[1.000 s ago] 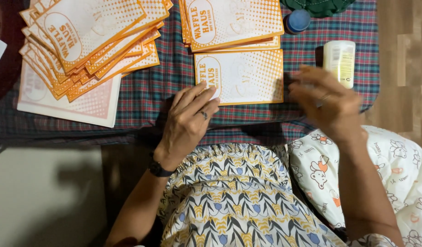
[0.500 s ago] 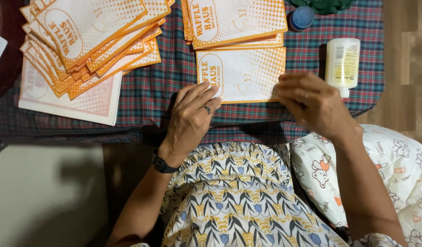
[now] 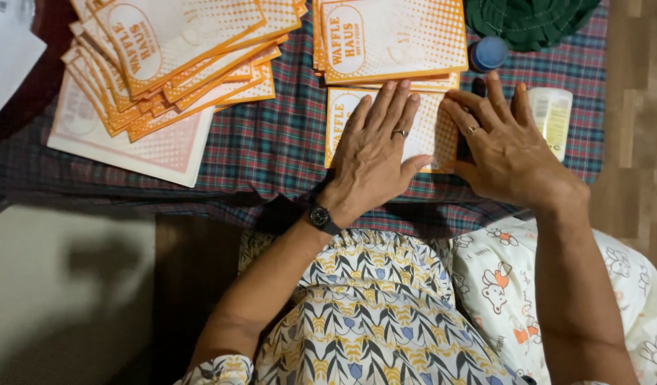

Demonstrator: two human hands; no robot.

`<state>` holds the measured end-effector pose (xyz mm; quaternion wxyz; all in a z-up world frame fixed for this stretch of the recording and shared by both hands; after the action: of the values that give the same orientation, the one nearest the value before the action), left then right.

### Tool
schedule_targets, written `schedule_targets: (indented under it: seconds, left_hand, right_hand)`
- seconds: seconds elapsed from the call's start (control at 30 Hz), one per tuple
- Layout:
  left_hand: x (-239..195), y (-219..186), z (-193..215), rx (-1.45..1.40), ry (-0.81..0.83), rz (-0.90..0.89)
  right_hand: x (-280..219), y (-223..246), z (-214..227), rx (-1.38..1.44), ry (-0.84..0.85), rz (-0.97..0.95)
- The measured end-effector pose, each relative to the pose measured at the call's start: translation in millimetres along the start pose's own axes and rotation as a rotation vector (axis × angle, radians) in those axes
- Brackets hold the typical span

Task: The person repeatedly applies glue from a bottle to the inner flap of small orange-and-white paper packs labeled 'WAFFLE HAUS', then folds and presses the flap closed. The person handles the packs one at a time, stacking finished units on the table.

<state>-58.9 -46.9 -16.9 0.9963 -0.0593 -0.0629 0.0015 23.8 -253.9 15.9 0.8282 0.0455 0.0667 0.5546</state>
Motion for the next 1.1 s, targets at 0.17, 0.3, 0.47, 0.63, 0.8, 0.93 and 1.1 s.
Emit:
schedule_targets:
  seconds: [0.17,0.3,0.47,0.63,0.8,0.93,1.1]
  left_hand:
    - [-4,0,1,-0.036,0.061,0.0]
    - [-6,7,-1,-0.183,-0.035,-0.028]
    - [-17,-1,23,-0.077,0.06,-0.225]
    - [-59,1,12,0.183,0.022,-0.218]
    - [-35,72,125,-0.306,0.65,0.171]
    - [-10,139,155,-0.138,-0.566,0.019]
    - [24,196,92,0.042,-0.196,0.129]
  right_hand:
    - [-4,-5,-5,-0.052,-0.019,0.046]
    - [7,-19,19,-0.03,0.033,0.057]
    - [38,-16,39,-0.033,-0.452,0.09]
    - [70,-18,13,-0.04,-0.332,0.145]
    - [55,24,27,-0.347,-0.434,0.216]
    - [19,62,11,-0.22,-0.418,0.088]
    - [-20,73,-2,-0.056,-0.235,-0.014]
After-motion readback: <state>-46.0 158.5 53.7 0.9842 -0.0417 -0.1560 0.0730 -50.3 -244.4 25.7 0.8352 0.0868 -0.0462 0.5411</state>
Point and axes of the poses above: each hand's wrist, its own x-axis towards the middle knuckle, its own z-axis out of the back of the hand, y = z × x, the point moved 1 cm from there along x, towards the middle knuckle, and after that the axes turned 12 degrees about z, right-handed, at the moved point
